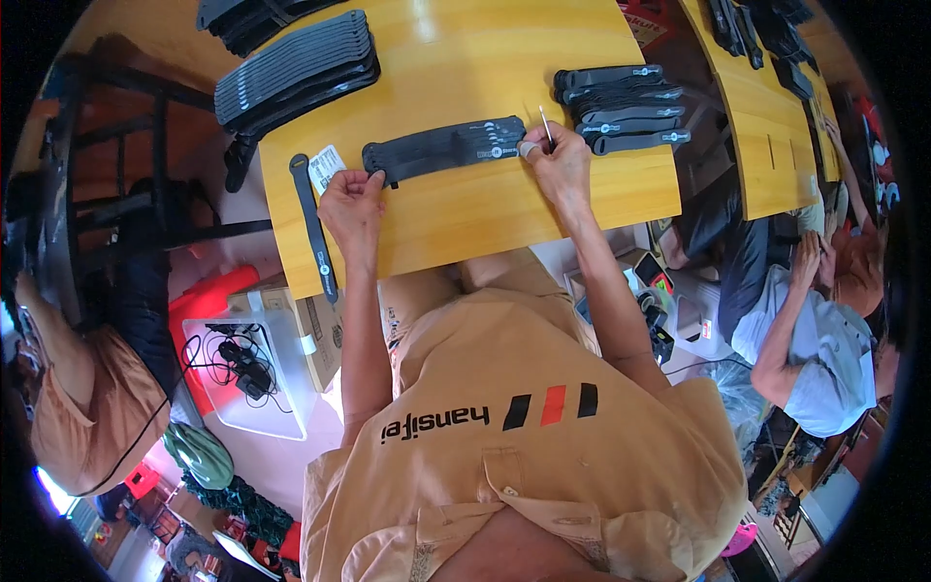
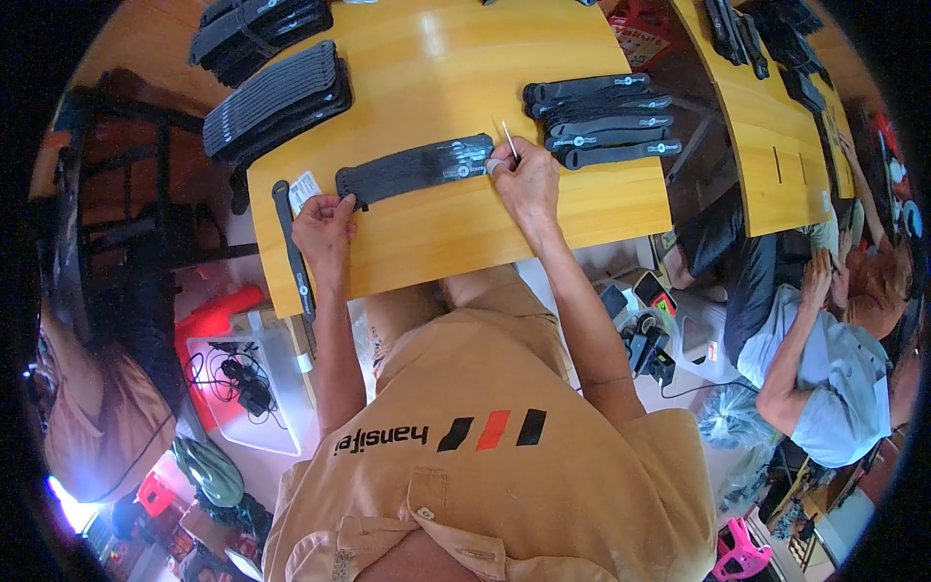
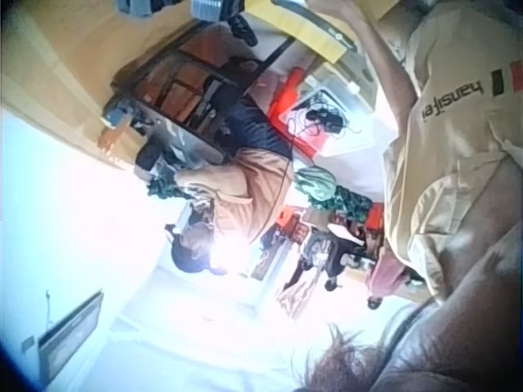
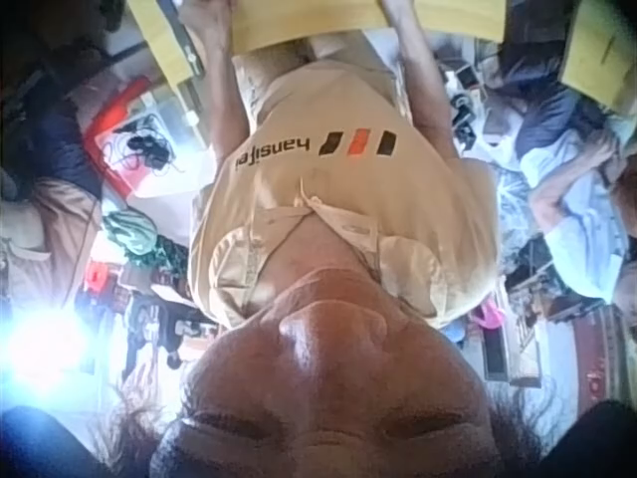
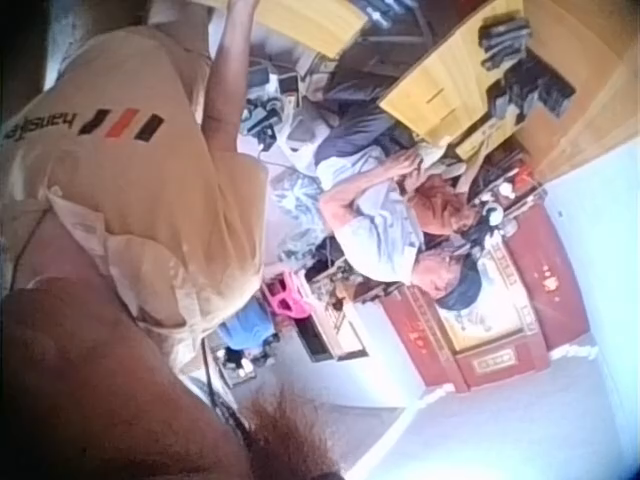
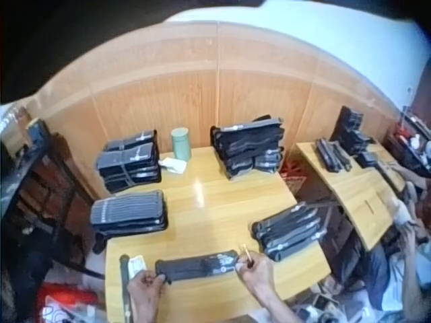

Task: The recorder uses a small punch tool to clear pre-cut holes or openings in flexible black textile strips at a manufacturing workbench.

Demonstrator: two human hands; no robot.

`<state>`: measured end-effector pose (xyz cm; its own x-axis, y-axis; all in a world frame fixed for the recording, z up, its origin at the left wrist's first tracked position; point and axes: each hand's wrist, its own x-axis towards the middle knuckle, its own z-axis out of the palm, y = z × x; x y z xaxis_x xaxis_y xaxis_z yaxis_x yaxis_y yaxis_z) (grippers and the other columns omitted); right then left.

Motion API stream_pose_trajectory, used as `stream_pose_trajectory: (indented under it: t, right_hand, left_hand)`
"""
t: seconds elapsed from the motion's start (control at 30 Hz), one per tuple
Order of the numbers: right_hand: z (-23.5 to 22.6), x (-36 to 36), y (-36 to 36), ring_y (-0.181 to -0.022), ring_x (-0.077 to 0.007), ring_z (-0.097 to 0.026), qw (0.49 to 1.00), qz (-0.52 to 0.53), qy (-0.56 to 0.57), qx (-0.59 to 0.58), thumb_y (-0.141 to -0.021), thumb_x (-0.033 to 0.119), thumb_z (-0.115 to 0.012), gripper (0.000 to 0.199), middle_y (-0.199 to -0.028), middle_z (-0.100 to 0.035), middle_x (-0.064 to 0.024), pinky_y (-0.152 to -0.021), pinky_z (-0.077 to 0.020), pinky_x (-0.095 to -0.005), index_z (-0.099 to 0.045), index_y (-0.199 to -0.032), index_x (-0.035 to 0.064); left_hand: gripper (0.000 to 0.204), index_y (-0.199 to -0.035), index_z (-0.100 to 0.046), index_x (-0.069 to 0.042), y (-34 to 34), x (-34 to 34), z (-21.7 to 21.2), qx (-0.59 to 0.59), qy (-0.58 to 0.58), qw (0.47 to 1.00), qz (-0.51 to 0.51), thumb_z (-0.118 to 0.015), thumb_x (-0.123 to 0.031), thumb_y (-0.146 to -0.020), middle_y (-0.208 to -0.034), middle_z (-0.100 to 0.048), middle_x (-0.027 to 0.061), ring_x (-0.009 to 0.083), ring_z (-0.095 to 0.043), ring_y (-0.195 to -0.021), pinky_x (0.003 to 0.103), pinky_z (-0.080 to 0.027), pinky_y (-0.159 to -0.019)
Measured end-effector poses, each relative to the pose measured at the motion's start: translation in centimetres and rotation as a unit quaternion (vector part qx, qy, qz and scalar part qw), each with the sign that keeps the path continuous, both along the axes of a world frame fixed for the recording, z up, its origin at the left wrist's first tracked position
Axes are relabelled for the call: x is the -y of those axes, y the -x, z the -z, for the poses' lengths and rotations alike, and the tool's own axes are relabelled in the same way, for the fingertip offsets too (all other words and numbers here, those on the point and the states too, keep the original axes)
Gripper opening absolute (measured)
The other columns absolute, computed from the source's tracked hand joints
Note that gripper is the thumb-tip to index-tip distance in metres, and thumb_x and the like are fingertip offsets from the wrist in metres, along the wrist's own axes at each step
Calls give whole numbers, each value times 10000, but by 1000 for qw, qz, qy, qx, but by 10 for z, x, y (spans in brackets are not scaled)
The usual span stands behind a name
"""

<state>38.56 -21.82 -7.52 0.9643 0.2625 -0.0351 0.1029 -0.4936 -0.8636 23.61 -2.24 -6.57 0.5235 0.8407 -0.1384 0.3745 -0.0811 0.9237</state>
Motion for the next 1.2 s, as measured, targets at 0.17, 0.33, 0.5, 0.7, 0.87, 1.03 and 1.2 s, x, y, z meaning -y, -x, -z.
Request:
stream_pose_trajectory:
  t: [0.17, 0.33, 0.5, 0.7, 0.87, 1.03, 1.2]
  right_hand:
    - [2, 0, -2, -514, -105, -514, 1000, -4, 9, 0, -678, 35, -675, 57, -566, -568, -30, -504, -419, -254, -629, -710, 24]
    - [-2, 1, -4, -526, -74, -502, 1000, -6, 24, 8, -685, 39, -686, 67, -580, -571, -11, -508, -417, -232, -630, -716, 21]
    - [-8, -2, -6, -594, -242, -605, 999, -18, 38, 13, -696, 94, -631, 75, -621, -609, -120, -593, -468, -344, -621, -711, 22]
    - [-17, 7, 1, -720, -367, -607, 990, 13, 69, 120, -771, 101, -556, 100, -719, -615, -193, -636, -473, -424, -609, -784, 17]
    - [-34, -22, 5, -718, -341, -599, 951, -28, 131, 278, -798, 121, -550, 103, -805, -583, -147, -599, -471, -458, -557, -881, 60]
    - [-11, -68, -7, -762, -309, -570, 915, -62, 193, 350, -770, 85, -536, 82, -823, -534, -124, -585, -475, -444, -550, -850, 75]
    - [12, -67, -16, -781, -277, -527, 876, -73, 253, 405, -745, 89, -536, 95, -835, -496, -96, -587, -461, -411, -541, -840, 85]
  left_hand:
    - [152, -729, -588, 20, 2, -3, 5, -4, -10, 1000, 2, -702, -80, -735, -568, -575, 50, 85, -515, -435, 218, -389, -398]
    - [167, -722, -593, 13, 1, -7, 8, -30, -56, 998, 4, -716, -100, -714, -555, -575, 54, 111, -529, -435, 246, -405, -426]
    - [170, -772, -601, 3, 6, -18, 14, -7, 3, 1000, -5, -709, -110, -706, -605, -596, 85, 158, -562, -485, 291, -435, -488]
    - [137, -876, -613, -9, 14, -1, -2, 27, -245, 969, -23, -604, -111, -784, -696, -612, 151, 260, -610, -624, 341, -469, -580]
    - [469, -1191, -483, 4, -4, 30, -10, -34, -411, 895, 169, -609, -225, -801, -1216, -487, 214, 316, -491, -1107, 452, -351, -948]
    - [778, -1378, -219, 25, -23, 44, 4, -147, -492, 790, 335, -493, -465, -840, -1458, -179, 164, 284, -163, -1356, 488, -112, -1078]
    - [772, -1381, -223, 12, -25, 40, 15, -142, -485, 792, 341, -468, -488, -846, -1461, -190, 146, 269, -185, -1352, 479, -116, -1079]
